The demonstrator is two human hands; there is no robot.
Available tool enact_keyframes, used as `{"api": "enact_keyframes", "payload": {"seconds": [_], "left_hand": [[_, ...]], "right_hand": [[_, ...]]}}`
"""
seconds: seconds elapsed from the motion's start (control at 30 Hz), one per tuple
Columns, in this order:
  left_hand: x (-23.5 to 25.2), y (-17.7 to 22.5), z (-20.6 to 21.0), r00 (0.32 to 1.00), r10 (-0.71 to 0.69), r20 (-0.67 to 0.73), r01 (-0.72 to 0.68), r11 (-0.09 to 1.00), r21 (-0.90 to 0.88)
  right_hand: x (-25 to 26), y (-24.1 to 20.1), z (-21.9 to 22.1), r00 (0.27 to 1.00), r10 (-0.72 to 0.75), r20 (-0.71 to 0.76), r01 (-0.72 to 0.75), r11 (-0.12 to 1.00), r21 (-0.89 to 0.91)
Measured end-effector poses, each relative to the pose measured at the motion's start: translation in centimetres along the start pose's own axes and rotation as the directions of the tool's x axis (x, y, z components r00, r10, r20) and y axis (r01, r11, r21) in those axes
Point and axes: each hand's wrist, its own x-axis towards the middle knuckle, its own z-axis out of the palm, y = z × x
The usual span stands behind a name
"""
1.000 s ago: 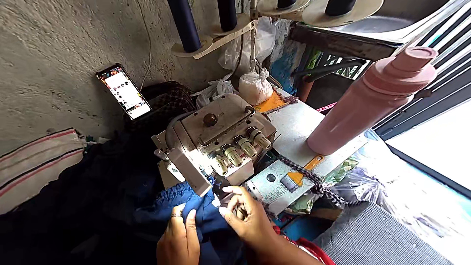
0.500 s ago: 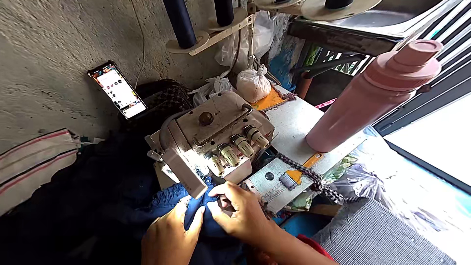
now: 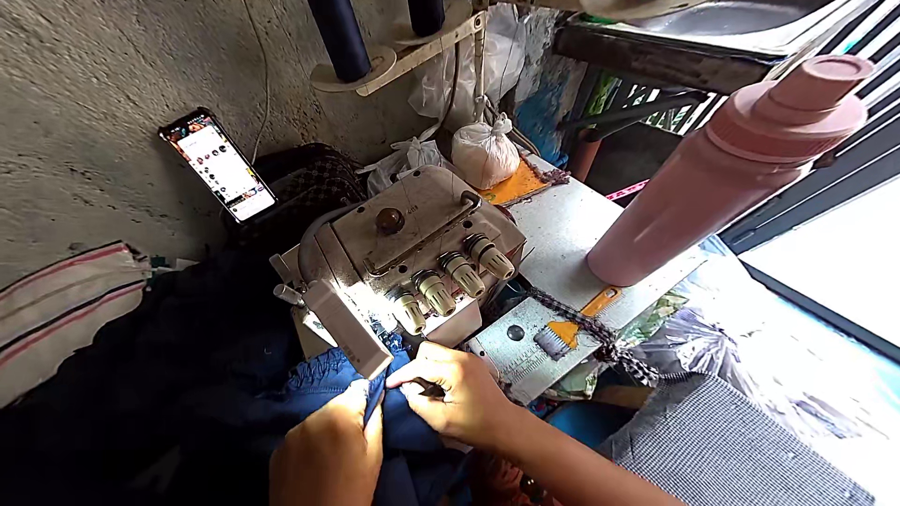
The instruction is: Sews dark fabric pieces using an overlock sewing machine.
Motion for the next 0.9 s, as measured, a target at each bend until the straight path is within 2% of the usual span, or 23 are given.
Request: {"api": "enact_keyframes", "payload": {"seconds": [0.1, 0.2, 0.27, 0.37, 0.53, 0.73, 0.9], "left_hand": [[-1.5, 0.9, 1.7, 0.991, 0.006, -0.130, -0.004, 1.000, 0.019], [-2.3, -0.2, 3.5, 0.972, -0.045, -0.231, 0.014, 0.991, -0.134], [-2.4, -1.1, 3.8, 0.971, -0.092, -0.221, 0.034, 0.967, -0.253], [-2.2, -1.4, 3.6, 0.981, -0.118, -0.155, 0.068, 0.953, -0.296], [-1.6, -1.0, 2.5, 0.983, -0.185, -0.006, 0.175, 0.941, -0.290], [0.0, -0.9, 0.3, 0.994, 0.011, -0.109, -0.019, 0.997, -0.077], [-0.1, -1.1, 1.8, 0.989, 0.033, -0.141, -0.036, 0.999, -0.022]], "right_hand": [[-0.3, 0.1, 0.2, 0.997, 0.077, 0.018, -0.079, 0.987, 0.140], [-0.7, 0.3, 0.7, 0.994, 0.107, -0.018, -0.101, 0.977, 0.188], [-0.9, 0.2, 0.9, 0.993, 0.106, -0.046, -0.093, 0.972, 0.215], [-0.9, 0.0, 1.0, 0.996, 0.053, -0.073, -0.037, 0.979, 0.200], [-0.9, -0.2, 1.0, 0.997, 0.056, -0.061, -0.049, 0.993, 0.110], [-0.4, -0.3, 1.1, 0.992, 0.098, -0.082, -0.089, 0.990, 0.105], [-0.1, -0.4, 1.1, 0.989, 0.107, -0.104, -0.095, 0.988, 0.119]]}}
